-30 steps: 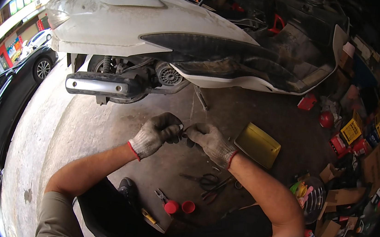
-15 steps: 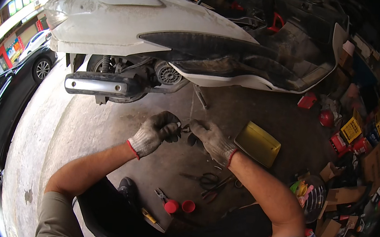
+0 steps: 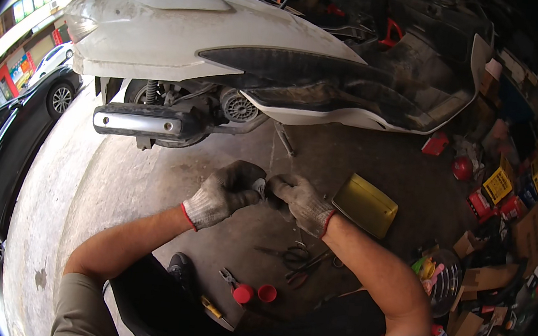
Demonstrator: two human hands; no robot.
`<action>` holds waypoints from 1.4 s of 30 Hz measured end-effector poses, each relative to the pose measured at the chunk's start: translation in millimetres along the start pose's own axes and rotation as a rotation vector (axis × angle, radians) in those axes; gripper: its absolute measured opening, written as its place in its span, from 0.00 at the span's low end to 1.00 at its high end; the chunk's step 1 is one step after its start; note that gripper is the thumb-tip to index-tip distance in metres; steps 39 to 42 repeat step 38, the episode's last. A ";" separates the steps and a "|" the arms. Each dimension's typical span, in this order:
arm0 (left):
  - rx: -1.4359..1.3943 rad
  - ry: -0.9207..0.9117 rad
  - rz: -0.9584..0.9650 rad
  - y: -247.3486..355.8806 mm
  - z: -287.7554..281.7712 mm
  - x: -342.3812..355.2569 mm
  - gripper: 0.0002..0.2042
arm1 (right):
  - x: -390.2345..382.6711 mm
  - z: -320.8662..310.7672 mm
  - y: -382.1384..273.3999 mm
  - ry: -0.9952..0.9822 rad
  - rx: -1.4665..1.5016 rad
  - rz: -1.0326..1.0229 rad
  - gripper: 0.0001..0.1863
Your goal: Repairing and inspecting small mechanical components for a motorcycle in a service bay.
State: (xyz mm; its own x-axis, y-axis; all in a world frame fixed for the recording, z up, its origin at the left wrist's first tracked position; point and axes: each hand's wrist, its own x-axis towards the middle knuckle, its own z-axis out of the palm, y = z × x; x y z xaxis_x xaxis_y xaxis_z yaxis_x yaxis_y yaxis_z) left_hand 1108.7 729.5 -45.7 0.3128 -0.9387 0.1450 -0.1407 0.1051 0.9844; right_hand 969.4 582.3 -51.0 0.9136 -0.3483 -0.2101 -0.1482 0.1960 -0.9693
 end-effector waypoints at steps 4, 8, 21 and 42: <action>0.047 -0.032 0.004 -0.7 -1.7 -0.8 0.17 | -2.5 9.0 -1.8 0.036 0.064 -0.016 0.12; -0.047 -0.056 -0.064 3.1 -2.3 -0.6 0.14 | 2.7 0.5 4.8 0.005 0.052 0.003 0.11; -0.165 -0.002 -0.110 -11.0 -14.5 4.5 0.14 | -2.3 9.2 -5.9 -0.021 -0.046 -0.080 0.09; -0.169 -0.026 -0.046 -21.1 -17.1 7.4 0.12 | -0.7 14.3 -5.9 0.078 -0.189 -0.137 0.12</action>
